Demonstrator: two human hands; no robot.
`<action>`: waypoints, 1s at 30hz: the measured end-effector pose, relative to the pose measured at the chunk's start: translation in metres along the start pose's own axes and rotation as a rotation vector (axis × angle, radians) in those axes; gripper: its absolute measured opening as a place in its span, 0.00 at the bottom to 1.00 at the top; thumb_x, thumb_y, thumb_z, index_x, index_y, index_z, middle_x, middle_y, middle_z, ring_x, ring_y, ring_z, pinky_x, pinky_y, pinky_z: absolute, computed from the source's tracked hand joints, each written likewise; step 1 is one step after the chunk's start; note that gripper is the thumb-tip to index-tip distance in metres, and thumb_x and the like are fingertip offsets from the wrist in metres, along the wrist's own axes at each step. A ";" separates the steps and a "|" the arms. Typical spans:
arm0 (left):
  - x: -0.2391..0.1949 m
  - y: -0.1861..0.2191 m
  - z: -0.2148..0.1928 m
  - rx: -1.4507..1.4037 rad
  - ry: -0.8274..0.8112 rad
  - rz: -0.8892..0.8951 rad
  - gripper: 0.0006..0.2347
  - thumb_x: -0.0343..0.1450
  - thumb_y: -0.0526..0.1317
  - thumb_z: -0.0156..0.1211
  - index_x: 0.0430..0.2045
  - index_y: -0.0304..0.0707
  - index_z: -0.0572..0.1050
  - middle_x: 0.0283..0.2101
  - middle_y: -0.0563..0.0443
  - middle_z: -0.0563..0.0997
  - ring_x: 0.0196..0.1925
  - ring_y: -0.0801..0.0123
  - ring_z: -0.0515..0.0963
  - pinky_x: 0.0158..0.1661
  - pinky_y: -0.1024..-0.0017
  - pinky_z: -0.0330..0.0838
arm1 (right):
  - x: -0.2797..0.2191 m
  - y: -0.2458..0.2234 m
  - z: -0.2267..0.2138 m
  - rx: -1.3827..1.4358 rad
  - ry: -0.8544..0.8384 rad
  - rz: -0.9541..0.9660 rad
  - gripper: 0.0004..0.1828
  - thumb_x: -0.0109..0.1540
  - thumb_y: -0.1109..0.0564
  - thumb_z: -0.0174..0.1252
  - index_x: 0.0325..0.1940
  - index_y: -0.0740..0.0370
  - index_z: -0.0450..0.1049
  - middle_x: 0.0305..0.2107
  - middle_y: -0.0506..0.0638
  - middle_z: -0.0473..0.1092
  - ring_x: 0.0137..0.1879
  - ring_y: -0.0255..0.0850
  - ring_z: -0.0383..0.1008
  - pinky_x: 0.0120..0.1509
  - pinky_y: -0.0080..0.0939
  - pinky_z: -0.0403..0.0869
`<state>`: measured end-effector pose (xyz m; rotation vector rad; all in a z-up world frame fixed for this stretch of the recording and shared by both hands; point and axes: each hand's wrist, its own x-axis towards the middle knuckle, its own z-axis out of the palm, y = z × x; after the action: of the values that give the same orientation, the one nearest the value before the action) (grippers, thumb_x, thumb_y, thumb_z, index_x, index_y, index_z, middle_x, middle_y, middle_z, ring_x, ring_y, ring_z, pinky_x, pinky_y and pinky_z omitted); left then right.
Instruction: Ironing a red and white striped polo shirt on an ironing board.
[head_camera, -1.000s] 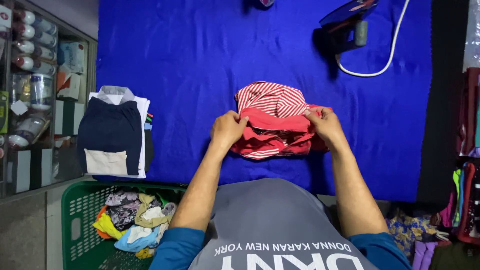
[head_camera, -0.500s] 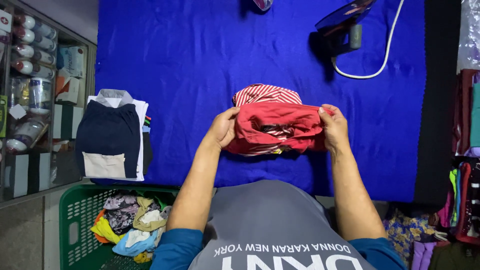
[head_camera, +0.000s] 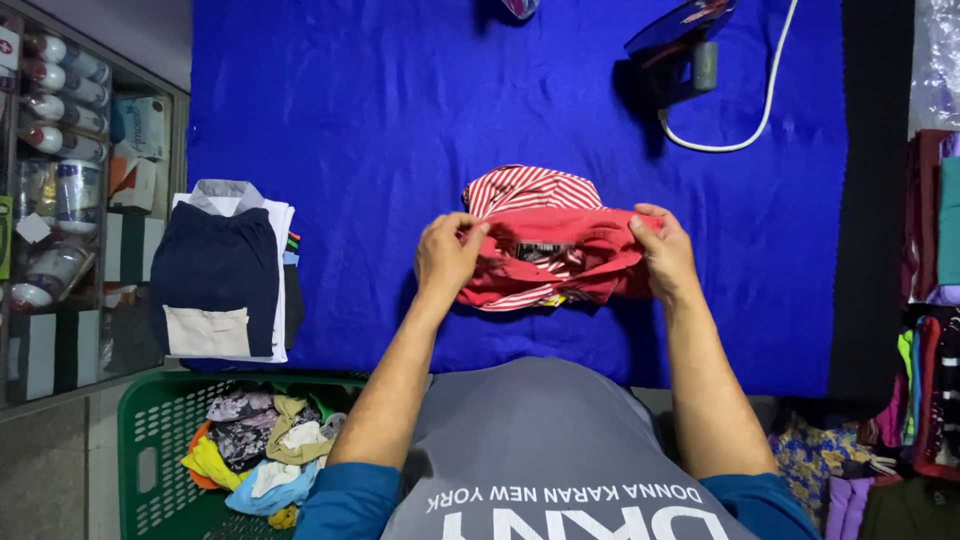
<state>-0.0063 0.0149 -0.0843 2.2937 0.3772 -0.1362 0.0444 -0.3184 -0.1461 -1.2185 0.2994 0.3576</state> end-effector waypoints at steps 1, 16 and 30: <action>0.000 -0.001 0.000 0.000 0.003 0.002 0.12 0.69 0.51 0.66 0.35 0.45 0.82 0.39 0.48 0.83 0.42 0.56 0.84 0.43 0.61 0.76 | 0.003 0.006 -0.003 0.000 -0.002 -0.003 0.22 0.62 0.54 0.62 0.58 0.61 0.67 0.40 0.46 0.76 0.41 0.31 0.78 0.47 0.32 0.79; -0.001 0.006 -0.011 -0.003 0.226 0.268 0.06 0.69 0.41 0.64 0.35 0.43 0.79 0.33 0.48 0.81 0.37 0.56 0.82 0.39 0.59 0.76 | -0.012 -0.023 0.066 -1.504 0.077 -0.671 0.11 0.61 0.50 0.68 0.45 0.51 0.80 0.43 0.50 0.76 0.53 0.50 0.73 0.59 0.56 0.67; 0.020 -0.087 0.004 0.101 0.024 0.461 0.17 0.72 0.47 0.61 0.53 0.43 0.77 0.54 0.43 0.80 0.56 0.48 0.77 0.56 0.54 0.68 | -0.002 0.012 0.118 -1.154 0.069 -0.481 0.20 0.66 0.43 0.57 0.40 0.64 0.80 0.34 0.63 0.78 0.41 0.59 0.79 0.46 0.56 0.75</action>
<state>-0.0142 0.0720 -0.1522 2.4198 -0.1551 0.1066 0.0412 -0.2037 -0.1181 -2.3730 -0.2019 0.0328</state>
